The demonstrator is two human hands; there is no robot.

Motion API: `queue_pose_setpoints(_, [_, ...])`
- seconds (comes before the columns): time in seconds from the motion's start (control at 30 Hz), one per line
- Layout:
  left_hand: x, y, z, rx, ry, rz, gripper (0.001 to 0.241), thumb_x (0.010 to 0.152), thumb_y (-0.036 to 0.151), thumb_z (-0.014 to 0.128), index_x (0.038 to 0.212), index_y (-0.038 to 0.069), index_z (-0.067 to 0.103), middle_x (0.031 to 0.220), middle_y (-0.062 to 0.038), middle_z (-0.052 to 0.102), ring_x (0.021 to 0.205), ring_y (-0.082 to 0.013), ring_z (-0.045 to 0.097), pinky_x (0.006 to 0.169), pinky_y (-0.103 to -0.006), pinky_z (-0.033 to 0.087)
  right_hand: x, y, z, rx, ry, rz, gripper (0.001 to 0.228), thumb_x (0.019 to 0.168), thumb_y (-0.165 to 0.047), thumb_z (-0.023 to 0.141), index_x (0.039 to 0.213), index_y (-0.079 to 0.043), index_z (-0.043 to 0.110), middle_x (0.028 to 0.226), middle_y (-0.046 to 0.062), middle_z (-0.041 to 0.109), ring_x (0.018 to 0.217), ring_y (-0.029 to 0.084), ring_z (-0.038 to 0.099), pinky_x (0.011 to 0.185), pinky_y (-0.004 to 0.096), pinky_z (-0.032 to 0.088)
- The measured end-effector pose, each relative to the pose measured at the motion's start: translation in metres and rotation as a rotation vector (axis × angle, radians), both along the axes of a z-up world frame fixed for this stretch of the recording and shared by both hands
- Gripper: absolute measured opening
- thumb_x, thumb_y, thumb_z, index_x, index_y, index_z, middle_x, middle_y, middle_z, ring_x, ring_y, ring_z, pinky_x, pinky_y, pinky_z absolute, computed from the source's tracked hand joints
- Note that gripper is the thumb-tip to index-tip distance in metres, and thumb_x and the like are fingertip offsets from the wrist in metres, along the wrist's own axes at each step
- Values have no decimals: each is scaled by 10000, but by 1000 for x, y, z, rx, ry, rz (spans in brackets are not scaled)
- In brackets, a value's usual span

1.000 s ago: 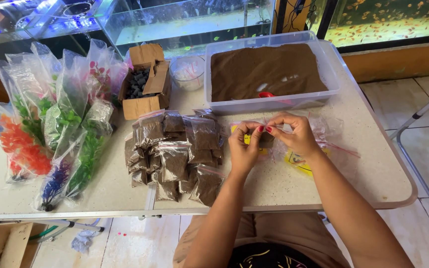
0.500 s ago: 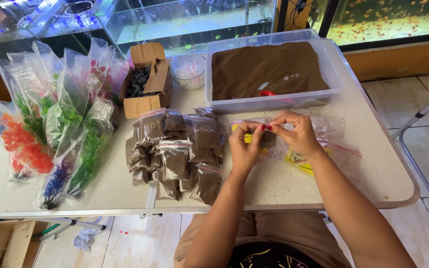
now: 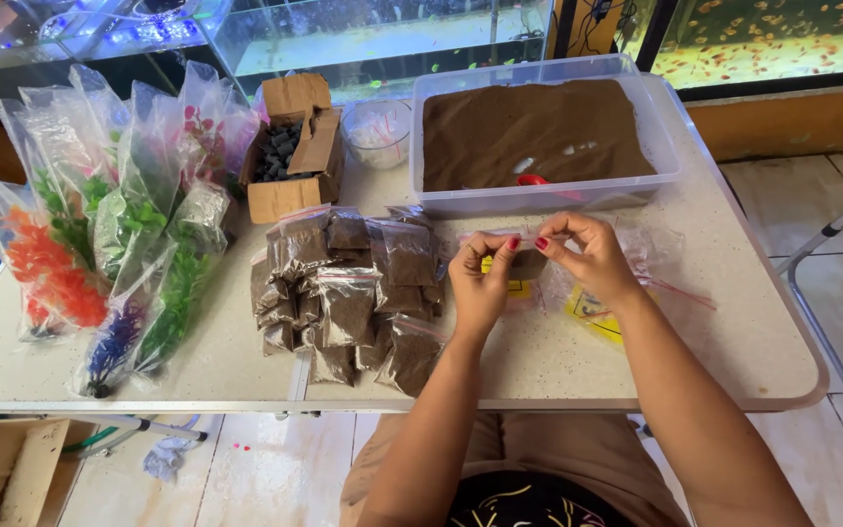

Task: Portioning and packaging brown powder material into small plastic bags using a scoop and measuring cup.

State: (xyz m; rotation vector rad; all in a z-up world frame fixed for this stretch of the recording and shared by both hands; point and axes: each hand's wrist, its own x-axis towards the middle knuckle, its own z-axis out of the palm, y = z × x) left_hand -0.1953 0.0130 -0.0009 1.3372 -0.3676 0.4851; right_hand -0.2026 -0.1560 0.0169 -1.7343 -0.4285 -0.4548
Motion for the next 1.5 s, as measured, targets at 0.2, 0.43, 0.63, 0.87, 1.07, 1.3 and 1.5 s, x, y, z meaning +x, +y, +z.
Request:
queue_pose_setpoints(0.2, [0, 0, -4, -3, 12, -34, 72, 903, 139, 815, 856, 93, 784, 667, -33, 642, 717, -96, 576, 768, -286, 491, 4, -1, -8, -11, 5, -34, 84, 862, -49, 836, 874, -16, 760, 773, 62, 727, 745, 67, 610, 745, 246, 519])
queue_pose_setpoints(0.43, [3, -2, -9, -1, 11, -5, 87, 929, 138, 785, 852, 97, 782, 671, -42, 659, 707, -103, 597, 766, -285, 500, 4, -7, -8, 80, 62, -2, 40, 924, 8, 770, 937, 30, 740, 806, 62, 725, 785, 68, 633, 779, 252, 555])
queue_pose_setpoints(0.63, [-3, -12, -17, -10, 102, -141, 188, 933, 183, 803, 1074, 80, 735, 905, -114, 720, 912, -231, 703, 863, -376, 566, 13, -12, -26, 119, 40, -60, 67, 924, 35, 777, 968, 47, 728, 832, 127, 733, 755, 110, 678, 733, 269, 588])
queue_pose_setpoints(0.87, [-13, -9, -2, 139, 238, -262, 412, 819, 206, 867, 1155, 36, 701, 948, -243, 716, 920, -376, 720, 802, -454, 606, 12, -15, -23, 190, 45, -111, 71, 992, -16, 766, 998, 16, 703, 860, 101, 723, 739, 88, 656, 727, 231, 565])
queue_pose_setpoints(1.07, [-5, -2, -1, 321, 256, -193, 348, 834, 335, 800, 1100, 122, 727, 853, -6, 752, 711, -89, 630, 664, -258, 491, 6, -20, -10, 241, 95, -92, 325, 981, -259, 725, 1220, -41, 698, 1015, 59, 706, 832, 123, 652, 852, 246, 536])
queue_pose_setpoints(1.3, [6, 74, 44, 346, 191, 264, 346, 1040, 370, 489, 1068, 75, 666, 880, -116, 781, 729, -259, 758, 660, -413, 597, 1, -19, 0, 296, 137, -237, 255, 1025, -229, 718, 1211, -55, 712, 955, 53, 696, 841, 133, 667, 798, 262, 570])
queue_pose_setpoints(1.5, [47, 170, 72, 494, 213, 688, 223, 1013, 160, 578, 1204, 45, 575, 1180, -148, 719, 1050, -291, 705, 934, -422, 561, 2, -19, -2, 228, 127, -280, 182, 1049, -174, 709, 1188, -57, 722, 924, 35, 691, 808, 99, 632, 812, 237, 568])
